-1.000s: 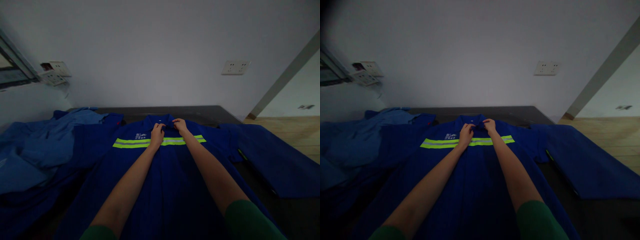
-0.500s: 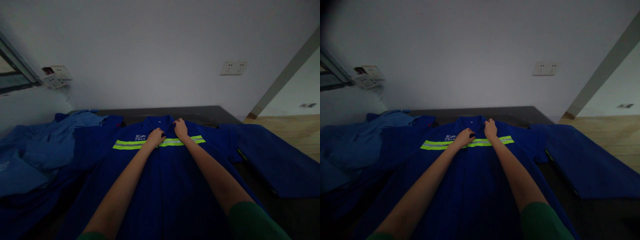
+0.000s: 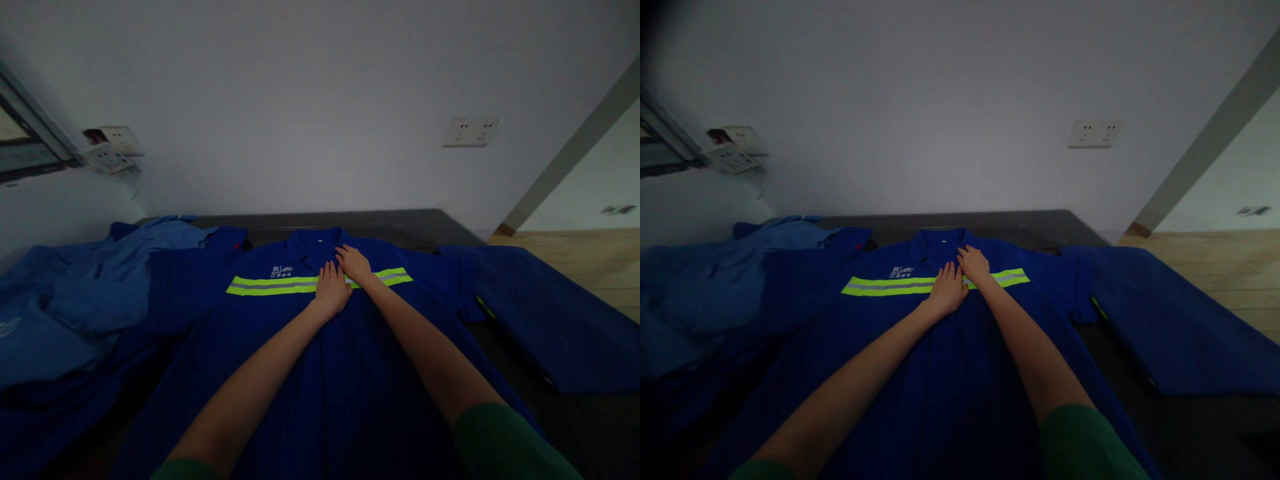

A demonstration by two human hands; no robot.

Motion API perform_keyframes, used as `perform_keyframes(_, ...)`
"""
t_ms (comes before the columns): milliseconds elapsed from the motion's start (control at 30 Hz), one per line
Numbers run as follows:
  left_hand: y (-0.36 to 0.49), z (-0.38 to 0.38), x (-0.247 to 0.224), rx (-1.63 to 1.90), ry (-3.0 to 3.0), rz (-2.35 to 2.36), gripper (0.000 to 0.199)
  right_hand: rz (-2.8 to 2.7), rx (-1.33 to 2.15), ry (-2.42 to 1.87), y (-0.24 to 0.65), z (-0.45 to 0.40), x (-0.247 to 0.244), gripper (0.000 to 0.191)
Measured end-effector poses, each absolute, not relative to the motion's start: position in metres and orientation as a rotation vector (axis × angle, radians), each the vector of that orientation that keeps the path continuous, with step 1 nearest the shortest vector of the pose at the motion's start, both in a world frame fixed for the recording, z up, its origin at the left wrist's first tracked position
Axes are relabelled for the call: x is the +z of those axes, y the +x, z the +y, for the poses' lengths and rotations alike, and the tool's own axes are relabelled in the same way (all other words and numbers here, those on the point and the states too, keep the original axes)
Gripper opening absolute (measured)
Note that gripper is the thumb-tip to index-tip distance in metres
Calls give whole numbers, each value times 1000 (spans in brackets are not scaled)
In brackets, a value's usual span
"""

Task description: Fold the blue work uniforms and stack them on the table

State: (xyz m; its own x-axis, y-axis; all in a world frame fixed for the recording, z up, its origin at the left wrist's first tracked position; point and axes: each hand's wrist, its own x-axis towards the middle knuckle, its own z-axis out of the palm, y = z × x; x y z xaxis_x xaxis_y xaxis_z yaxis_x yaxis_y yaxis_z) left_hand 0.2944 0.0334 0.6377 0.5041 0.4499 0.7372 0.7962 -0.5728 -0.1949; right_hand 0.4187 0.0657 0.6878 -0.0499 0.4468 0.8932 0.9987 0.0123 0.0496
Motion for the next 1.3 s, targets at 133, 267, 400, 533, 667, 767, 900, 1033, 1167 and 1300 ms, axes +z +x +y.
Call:
perform_keyframes(133, 296, 33, 634, -907, -2217, -974, 58, -1527, -965, -1445, 412, 61, 688, 38)
perform_keyframes(267, 296, 33, 635, -915, -2287, -967, 58, -1592, -825, -1206, 404, 59, 689, 34)
perform_keyframes(400, 291, 35, 646, -982, -2348, -888, 55, -1692, -691, -1239, 406, 63, 687, 37)
perform_keyframes(533, 276, 40, 664, -916, -2392, -861, 44, -1718, -692, -1245, 413, 65, 683, 35)
perform_keyframes(667, 260, 50, 671, -853, -2350, -958, 49, -1750, -726, -1246, 410, 63, 677, 33)
perform_keyframes(767, 257, 56, 665, -728, -2357, -1027, 57, -1761, -822, -1295, 403, 62, 673, 38)
perform_keyframes(900, 260, 58, 663, -651, -2348, -1087, 58, -1816, -930, -1395, 397, 66, 668, 42)
perform_keyframes(1033, 259, 54, 669, -638, -2333, -1076, 57, -1816, -974, -1430, 397, 68, 665, 42)
perform_keyframes(1167, 258, 53, 665, -647, -2321, -1071, 59, -1793, -1014, -1432, 397, 69, 663, 44)
perform_keyframes(1300, 262, 57, 649, -801, -2286, -1085, 61, -1793, -1018, -1443, 396, 70, 661, 45)
